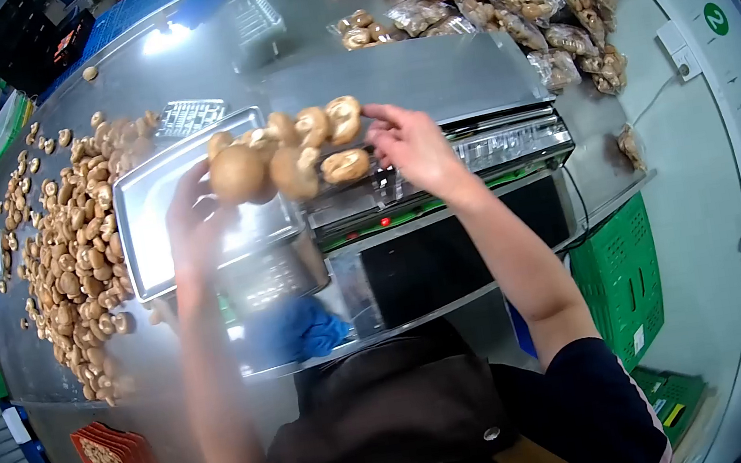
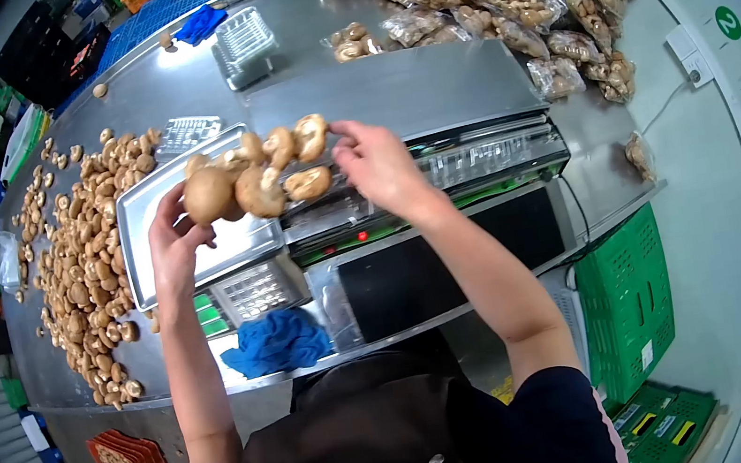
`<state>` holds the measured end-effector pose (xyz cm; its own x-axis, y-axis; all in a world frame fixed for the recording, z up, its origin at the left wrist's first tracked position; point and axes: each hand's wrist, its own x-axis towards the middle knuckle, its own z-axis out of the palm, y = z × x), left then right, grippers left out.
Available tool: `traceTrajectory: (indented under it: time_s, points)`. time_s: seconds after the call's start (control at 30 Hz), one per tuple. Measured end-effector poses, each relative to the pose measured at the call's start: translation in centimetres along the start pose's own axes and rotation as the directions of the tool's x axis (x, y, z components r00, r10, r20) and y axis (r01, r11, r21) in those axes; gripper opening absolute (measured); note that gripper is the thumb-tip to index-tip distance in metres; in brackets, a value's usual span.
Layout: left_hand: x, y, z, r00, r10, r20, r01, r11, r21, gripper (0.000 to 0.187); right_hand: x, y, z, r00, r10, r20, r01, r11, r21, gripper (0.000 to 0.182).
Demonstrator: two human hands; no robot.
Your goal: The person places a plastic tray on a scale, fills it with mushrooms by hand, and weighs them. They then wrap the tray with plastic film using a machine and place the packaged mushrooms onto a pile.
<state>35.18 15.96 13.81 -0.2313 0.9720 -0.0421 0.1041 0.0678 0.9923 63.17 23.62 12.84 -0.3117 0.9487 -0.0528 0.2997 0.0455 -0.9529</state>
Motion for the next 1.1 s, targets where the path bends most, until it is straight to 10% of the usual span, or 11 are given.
traceTrajectory:
  time_s: [0.33, 0.63, 0.77, 0.87, 1.0, 1.1]
  points:
    - [8.1, -1.1, 19.5, 0.988, -0.057, 0.146, 0.047, 0.997, 0.067, 0.064, 3.7, 8.3, -18.6, 0.997, 0.006, -0.081, -0.019, 0.989, -0.149, 0.039]
    - [8.6, -1.7, 21.8, 0.968, 0.069, 0.239, -0.151, 0.927, 0.344, 0.055, 2.9, 10.0, -23.3, 0.999, 0.035, 0.023, -0.031, 0.985, -0.171, 0.036]
    - [2.9, 0.6, 17.0, 0.831, 0.427, 0.356, -0.551, 0.553, 0.625, 0.047, -1.7, 8.1, -26.6, 0.902, -0.413, 0.125, 0.396, 0.678, -0.618, 0.034]
    - [1.2, 2.0, 14.1, 0.707, 0.317, 0.632, -0.701, 0.201, 0.684, 0.058, -3.8, 8.5, -29.4, 0.849, -0.337, 0.406, 0.52, 0.406, -0.751, 0.034]
    - [2.0, 2.7, 15.4, 0.575, 0.258, 0.777, -0.817, 0.127, 0.563, 0.055, -2.5, 8.1, -28.2, 0.781, -0.304, 0.546, 0.624, 0.34, -0.704, 0.034]
    - [2.2, 0.6, 16.0, 0.501, 0.418, 0.758, -0.865, 0.206, 0.458, 0.033, -3.0, 10.1, -27.5, 0.78, -0.443, 0.442, 0.622, 0.628, -0.468, 0.024]
